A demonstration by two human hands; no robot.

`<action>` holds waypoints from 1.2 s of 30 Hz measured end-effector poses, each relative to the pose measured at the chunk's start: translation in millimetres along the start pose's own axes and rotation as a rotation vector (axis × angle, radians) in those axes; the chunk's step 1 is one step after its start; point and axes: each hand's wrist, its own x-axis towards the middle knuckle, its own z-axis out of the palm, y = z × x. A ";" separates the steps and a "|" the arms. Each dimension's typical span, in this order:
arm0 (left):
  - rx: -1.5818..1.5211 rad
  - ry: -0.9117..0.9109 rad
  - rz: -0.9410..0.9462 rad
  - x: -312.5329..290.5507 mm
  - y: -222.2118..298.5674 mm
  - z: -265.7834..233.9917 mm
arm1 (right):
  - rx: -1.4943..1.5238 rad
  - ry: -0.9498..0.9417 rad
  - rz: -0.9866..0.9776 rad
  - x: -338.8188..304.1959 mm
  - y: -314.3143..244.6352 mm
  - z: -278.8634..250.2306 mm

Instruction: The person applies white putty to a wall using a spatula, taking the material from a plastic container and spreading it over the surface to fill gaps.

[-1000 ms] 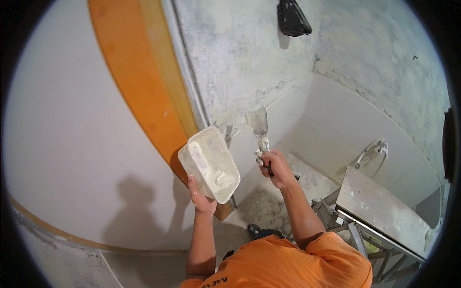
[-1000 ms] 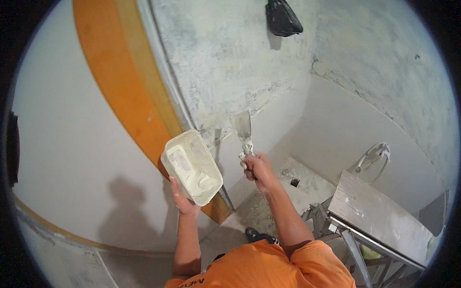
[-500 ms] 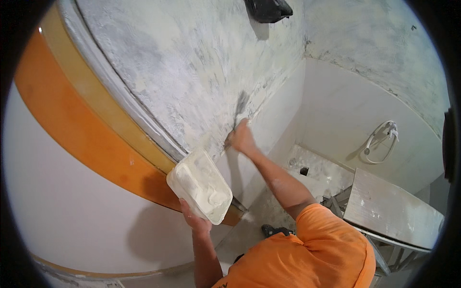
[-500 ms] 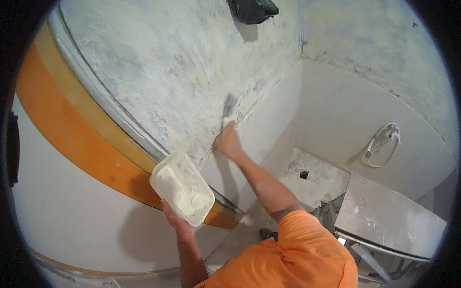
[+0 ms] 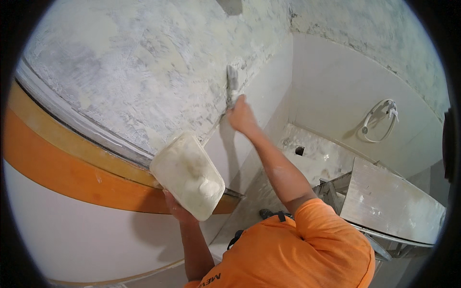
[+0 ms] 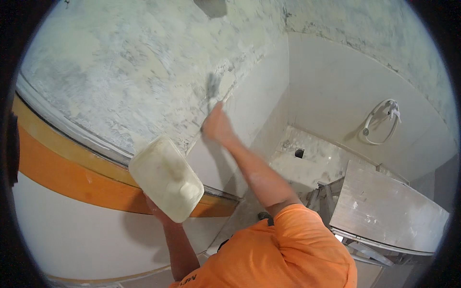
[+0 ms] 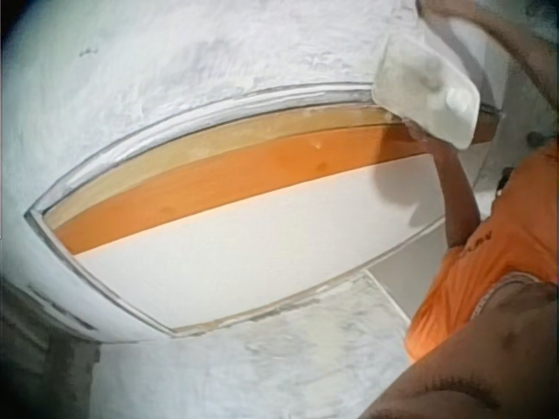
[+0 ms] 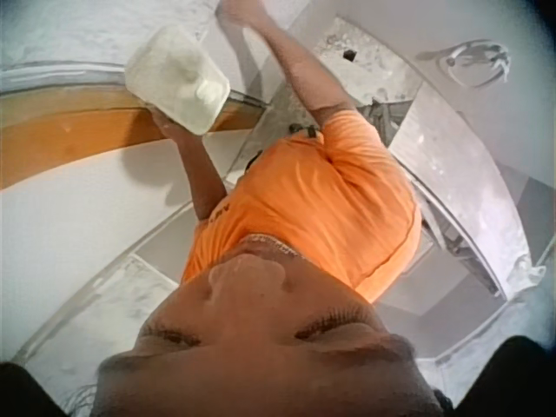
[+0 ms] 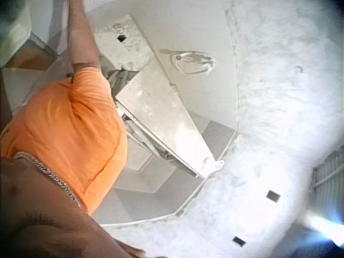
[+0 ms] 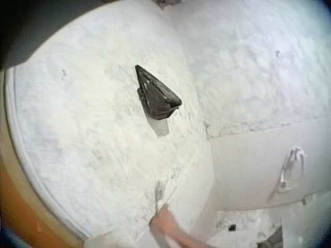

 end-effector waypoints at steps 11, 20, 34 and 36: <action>-0.463 -0.113 -0.017 41.2 -96.5 -77.9 | -0.159 -0.107 -0.047 -73.6 101.9 3.5; -0.111 -0.029 0.037 18.1 -82.6 -84.3 | -0.101 -0.181 0.046 -59.2 72.0 71.2; 0.004 0.198 -0.022 -14.5 -46.7 -46.0 | -0.041 -0.063 0.051 -18.5 97.5 3.0; 0.074 0.328 -0.029 -18.6 -46.8 -42.3 | -0.107 -0.101 0.000 -23.7 105.3 13.2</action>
